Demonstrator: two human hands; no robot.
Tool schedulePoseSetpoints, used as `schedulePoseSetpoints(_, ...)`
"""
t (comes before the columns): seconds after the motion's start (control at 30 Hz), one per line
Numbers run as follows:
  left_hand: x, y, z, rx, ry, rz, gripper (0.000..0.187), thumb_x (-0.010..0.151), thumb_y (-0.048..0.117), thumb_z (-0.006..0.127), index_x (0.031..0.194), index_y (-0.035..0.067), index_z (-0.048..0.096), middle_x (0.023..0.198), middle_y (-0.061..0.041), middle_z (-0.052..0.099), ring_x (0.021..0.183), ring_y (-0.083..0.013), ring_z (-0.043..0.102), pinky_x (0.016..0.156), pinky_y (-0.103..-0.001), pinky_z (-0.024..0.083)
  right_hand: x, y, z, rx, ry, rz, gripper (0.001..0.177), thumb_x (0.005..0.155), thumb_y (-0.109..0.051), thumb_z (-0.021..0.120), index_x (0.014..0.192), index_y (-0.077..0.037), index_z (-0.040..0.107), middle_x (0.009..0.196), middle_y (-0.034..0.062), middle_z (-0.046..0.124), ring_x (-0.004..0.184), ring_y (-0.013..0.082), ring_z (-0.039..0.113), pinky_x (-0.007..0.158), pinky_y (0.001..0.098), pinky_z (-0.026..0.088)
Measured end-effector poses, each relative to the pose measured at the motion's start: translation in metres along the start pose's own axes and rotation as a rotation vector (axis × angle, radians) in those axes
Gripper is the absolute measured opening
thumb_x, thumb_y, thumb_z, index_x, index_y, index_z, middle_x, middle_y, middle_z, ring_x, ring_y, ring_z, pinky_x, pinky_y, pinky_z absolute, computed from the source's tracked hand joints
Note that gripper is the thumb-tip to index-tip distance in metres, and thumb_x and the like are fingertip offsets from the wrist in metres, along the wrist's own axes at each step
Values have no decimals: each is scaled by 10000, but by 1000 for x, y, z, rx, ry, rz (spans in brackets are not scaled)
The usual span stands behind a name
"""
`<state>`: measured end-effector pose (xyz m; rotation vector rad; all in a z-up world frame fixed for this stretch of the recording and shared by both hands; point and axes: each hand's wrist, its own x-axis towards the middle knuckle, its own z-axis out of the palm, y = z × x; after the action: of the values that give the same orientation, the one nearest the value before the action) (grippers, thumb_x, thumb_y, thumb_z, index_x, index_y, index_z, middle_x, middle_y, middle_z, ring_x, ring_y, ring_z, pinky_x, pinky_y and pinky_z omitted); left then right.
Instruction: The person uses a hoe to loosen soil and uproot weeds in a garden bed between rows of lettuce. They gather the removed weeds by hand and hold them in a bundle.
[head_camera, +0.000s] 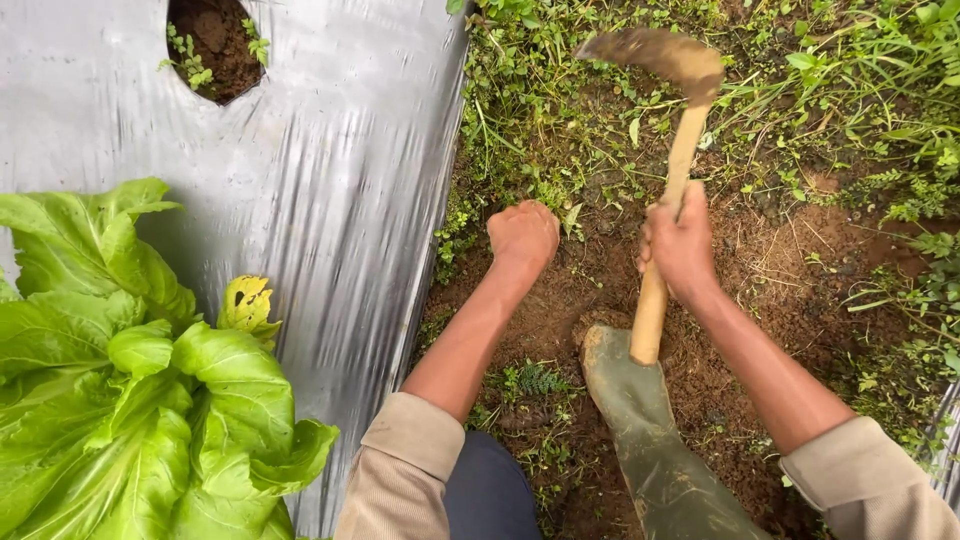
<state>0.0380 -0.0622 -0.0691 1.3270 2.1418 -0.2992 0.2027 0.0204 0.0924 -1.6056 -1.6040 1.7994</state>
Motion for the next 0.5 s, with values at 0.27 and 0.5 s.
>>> schedulePoseSetpoints(0.27,-23,-12,7,38,-26,7,386,997,244,470,1104,2,751,877,-172,767,869,-317,767,761,-566,607,-28,26,-30,-207,-128,139,208,1051,10,369,1240,63,437,745,104,524,520,178,526,382,284,505)
schedulePoseSetpoints(0.5,-81,3,-85,46,30,-46,598,986,410,558,1379,-40,577,1010,-228,741,915,-326,740,751,-506,618,-27,10,-30,-190,-106,146,216,1065,-2,346,1262,69,397,734,108,524,502,189,523,357,305,495)
